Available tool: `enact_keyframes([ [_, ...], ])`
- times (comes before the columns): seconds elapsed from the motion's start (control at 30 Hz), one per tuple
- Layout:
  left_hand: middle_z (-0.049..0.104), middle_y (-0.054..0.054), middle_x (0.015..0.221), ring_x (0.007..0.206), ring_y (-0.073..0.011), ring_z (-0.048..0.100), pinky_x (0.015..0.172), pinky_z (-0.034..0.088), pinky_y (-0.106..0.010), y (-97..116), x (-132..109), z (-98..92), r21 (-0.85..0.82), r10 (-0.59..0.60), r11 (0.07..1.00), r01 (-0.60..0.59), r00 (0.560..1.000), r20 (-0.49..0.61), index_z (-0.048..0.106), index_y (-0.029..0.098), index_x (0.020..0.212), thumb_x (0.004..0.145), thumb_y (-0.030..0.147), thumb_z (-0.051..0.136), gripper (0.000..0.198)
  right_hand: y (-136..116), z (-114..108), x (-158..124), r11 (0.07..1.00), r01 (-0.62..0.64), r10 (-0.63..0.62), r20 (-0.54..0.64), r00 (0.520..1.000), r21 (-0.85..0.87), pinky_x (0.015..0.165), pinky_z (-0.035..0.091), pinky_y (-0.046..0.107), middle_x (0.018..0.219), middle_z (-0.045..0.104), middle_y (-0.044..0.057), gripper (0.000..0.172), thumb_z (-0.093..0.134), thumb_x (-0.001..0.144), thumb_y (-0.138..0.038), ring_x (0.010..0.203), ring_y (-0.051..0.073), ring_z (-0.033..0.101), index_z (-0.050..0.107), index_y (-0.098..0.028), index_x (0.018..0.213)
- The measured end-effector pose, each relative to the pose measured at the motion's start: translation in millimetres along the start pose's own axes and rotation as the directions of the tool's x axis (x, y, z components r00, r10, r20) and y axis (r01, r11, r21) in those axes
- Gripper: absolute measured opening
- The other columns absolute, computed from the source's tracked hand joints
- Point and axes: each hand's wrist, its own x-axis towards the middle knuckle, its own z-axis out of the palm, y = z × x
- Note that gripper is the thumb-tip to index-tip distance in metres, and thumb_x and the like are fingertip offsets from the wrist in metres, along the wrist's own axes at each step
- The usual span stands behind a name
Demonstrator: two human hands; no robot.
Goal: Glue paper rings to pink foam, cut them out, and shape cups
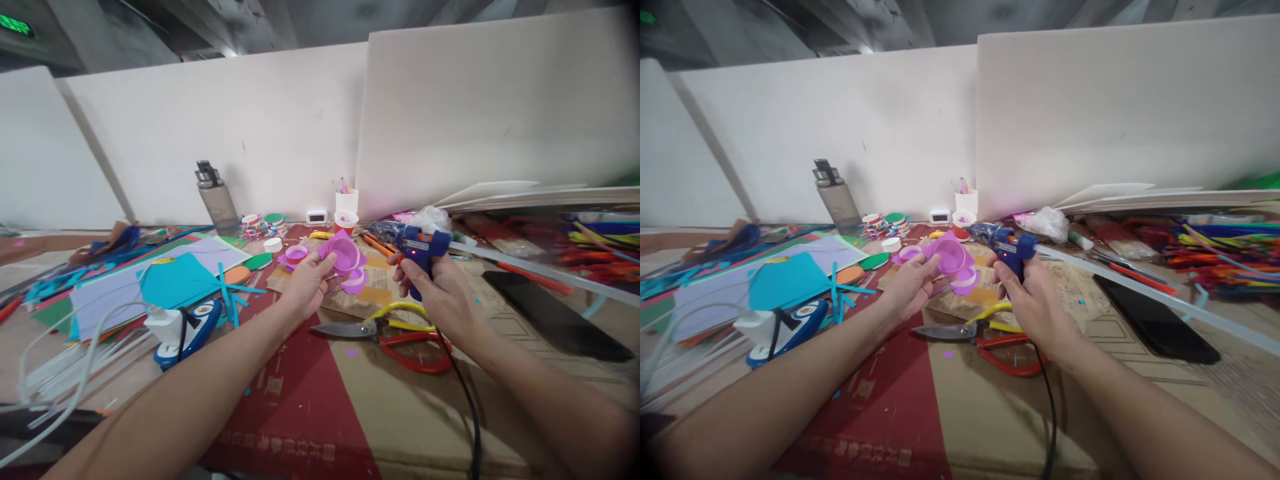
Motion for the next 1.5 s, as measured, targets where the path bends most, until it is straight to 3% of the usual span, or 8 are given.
enact_keyframes([
  [0.2,0.065,0.000,0.084,0.080,-0.0121,0.064,0.089,0.053,-0.040,0,-8,6.7,-0.038,0.080,0.996,-0.081,0.996,-0.028,0.060,0.017,0.087,0.071,0.022,0.073,0.021,-3,0,-7,0.922,0.184,-0.177,0.052,0.983,-0.342,0.061,0.044,0.035,0.068,0.061,0.004,0.027,0.049,0.085,-0.047,0.065,0.022,0.057,0.062,-0.023,0.085],
  [0.4,0.065,0.003,0.079,0.072,-0.0098,0.063,0.090,0.051,-0.041,3,-17,15.0,-0.160,0.082,0.984,-0.077,0.996,0.028,0.061,0.019,0.095,0.075,0.015,0.067,0.021,2,3,-10,0.772,0.254,-0.236,0.108,0.966,-0.582,0.067,0.046,0.039,0.085,0.067,0.011,0.029,0.045,0.088,-0.045,0.081,0.029,0.062,0.061,-0.023,0.098],
  [0.53,0.067,-0.001,0.080,0.076,-0.0151,0.064,0.088,0.050,-0.046,6,-21,17.5,-0.186,0.013,0.983,0.007,0.994,0.108,0.061,0.019,0.095,0.082,0.027,0.059,0.014,0,4,-12,0.749,0.296,-0.261,0.147,0.954,-0.592,0.069,0.048,0.037,0.095,0.067,0.011,0.031,0.044,0.090,-0.041,0.086,0.027,0.064,0.056,-0.021,0.110],
  [0.67,0.069,-0.006,0.083,0.080,-0.0202,0.065,0.084,0.052,-0.050,7,-18,16.9,-0.167,-0.067,0.983,0.081,0.994,0.088,0.063,0.018,0.096,0.087,0.052,0.045,0.040,-2,3,-13,0.694,0.414,-0.336,0.244,0.910,-0.588,0.073,0.049,0.037,0.104,0.066,0.010,0.032,0.043,0.090,-0.035,0.091,0.026,0.063,0.049,-0.022,0.119],
  [0.8,0.069,-0.007,0.095,0.081,-0.0192,0.066,0.082,0.054,-0.048,5,-13,15.4,-0.165,-0.093,0.981,0.106,0.992,0.088,0.065,0.017,0.099,0.089,0.044,0.048,0.033,0,2,-12,0.634,0.518,-0.394,0.337,0.855,-0.574,0.078,0.049,0.038,0.105,0.064,0.010,0.030,0.045,0.090,-0.030,0.094,0.025,0.062,0.048,-0.022,0.119],
  [1.03,0.070,-0.008,0.093,0.080,-0.0188,0.067,0.076,0.058,-0.040,0,-15,17.0,-0.187,-0.107,0.975,0.118,0.992,0.068,0.066,0.015,0.098,0.091,0.033,0.047,0.027,8,2,-10,0.525,0.579,-0.482,0.343,0.806,-0.623,0.077,0.050,0.039,0.104,0.063,0.012,0.032,0.045,0.087,-0.020,0.091,0.024,0.062,0.046,-0.018,0.119],
  [1.23,0.070,-0.003,0.083,0.064,-0.0115,0.063,0.060,0.055,-0.025,-5,-11,13.7,-0.174,-0.079,0.982,0.073,0.997,-0.024,0.065,0.015,0.091,0.088,0.029,0.053,0.019,-2,9,-18,0.519,0.612,-0.377,0.482,0.791,-0.597,0.084,0.049,0.040,0.114,0.060,0.015,0.040,0.042,0.086,-0.016,0.103,0.025,0.056,0.042,-0.015,0.126],
  [1.5,0.070,-0.004,0.077,0.059,-0.0104,0.061,0.057,0.051,-0.021,1,-15,22.7,-0.149,-0.145,0.980,0.129,0.985,-0.099,0.063,0.013,0.084,0.090,0.025,0.050,0.019,-12,18,-17,0.391,0.629,-0.280,0.565,0.776,-0.672,0.076,0.049,0.038,0.107,0.058,0.014,0.040,0.047,0.083,-0.014,0.092,0.025,0.053,0.046,-0.009,0.122],
])
